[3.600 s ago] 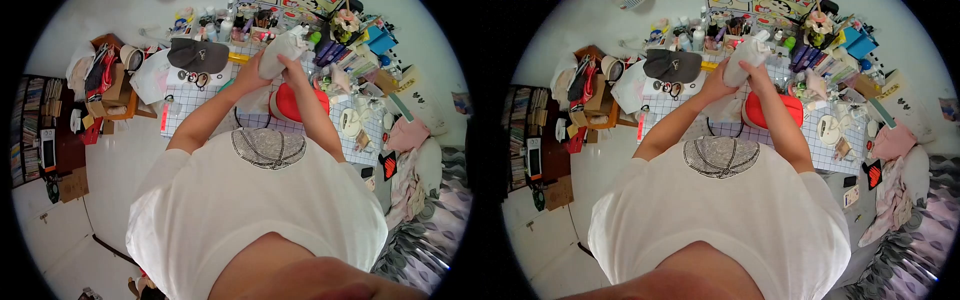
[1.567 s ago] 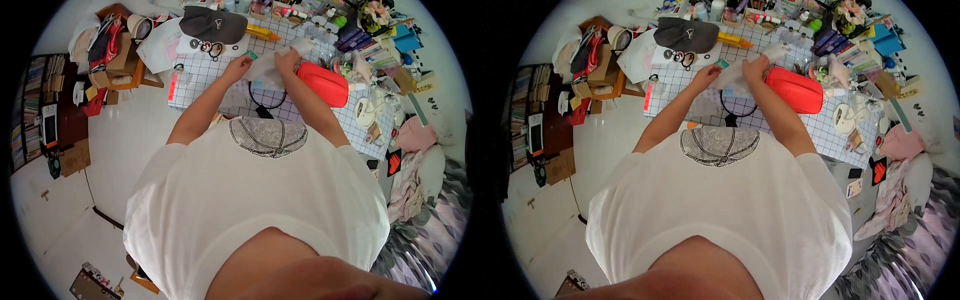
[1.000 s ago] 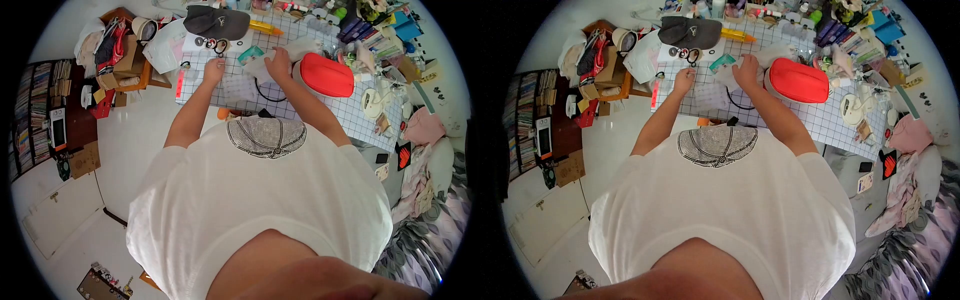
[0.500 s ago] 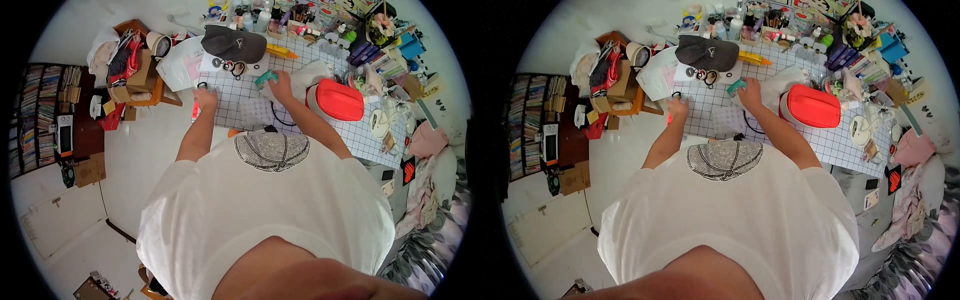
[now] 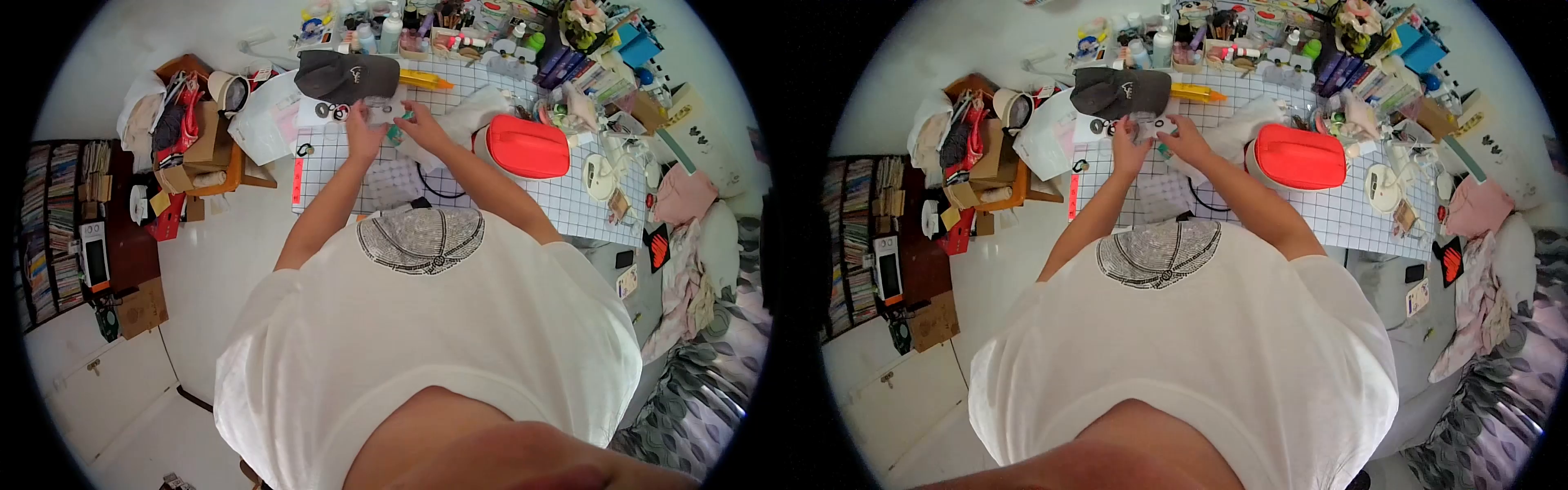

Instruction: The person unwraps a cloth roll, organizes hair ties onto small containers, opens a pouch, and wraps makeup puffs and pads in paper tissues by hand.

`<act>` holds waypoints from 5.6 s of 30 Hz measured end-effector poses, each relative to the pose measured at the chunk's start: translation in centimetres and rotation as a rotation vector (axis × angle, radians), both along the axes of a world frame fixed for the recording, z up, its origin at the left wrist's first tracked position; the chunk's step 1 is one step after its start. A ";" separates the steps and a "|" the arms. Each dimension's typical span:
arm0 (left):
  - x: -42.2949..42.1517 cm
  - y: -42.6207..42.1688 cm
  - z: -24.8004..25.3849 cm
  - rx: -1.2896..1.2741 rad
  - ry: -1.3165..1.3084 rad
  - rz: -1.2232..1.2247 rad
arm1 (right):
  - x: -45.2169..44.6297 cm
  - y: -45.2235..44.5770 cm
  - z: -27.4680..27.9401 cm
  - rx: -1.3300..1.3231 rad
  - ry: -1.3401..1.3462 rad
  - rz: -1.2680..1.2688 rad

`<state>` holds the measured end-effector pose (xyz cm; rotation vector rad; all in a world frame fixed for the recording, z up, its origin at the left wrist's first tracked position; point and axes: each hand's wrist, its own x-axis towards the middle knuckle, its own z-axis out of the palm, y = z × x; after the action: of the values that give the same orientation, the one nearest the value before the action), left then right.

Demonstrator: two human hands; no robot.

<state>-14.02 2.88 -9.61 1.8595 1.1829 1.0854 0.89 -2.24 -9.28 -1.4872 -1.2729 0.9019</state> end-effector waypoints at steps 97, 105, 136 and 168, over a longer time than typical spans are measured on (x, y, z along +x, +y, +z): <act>-2.6 3.3 0.7 -0.627 -0.439 -0.468 | -2.2 2.2 0.4 -0.211 0.111 0.077; -4.7 3.4 -0.7 -0.391 0.123 -0.574 | -3.1 1.4 0.4 -0.109 -0.161 0.088; -5.3 4.4 -1.0 -0.883 -0.286 -0.501 | -0.3 1.0 -0.4 -0.466 0.973 0.079; -5.0 2.2 -3.4 -0.301 0.170 -0.389 | -5.4 1.8 -0.2 -0.015 -0.850 0.372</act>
<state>-19.06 5.10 -12.98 1.8636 0.9578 0.5141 -4.49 -0.48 -9.49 -1.7471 -2.2129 0.4890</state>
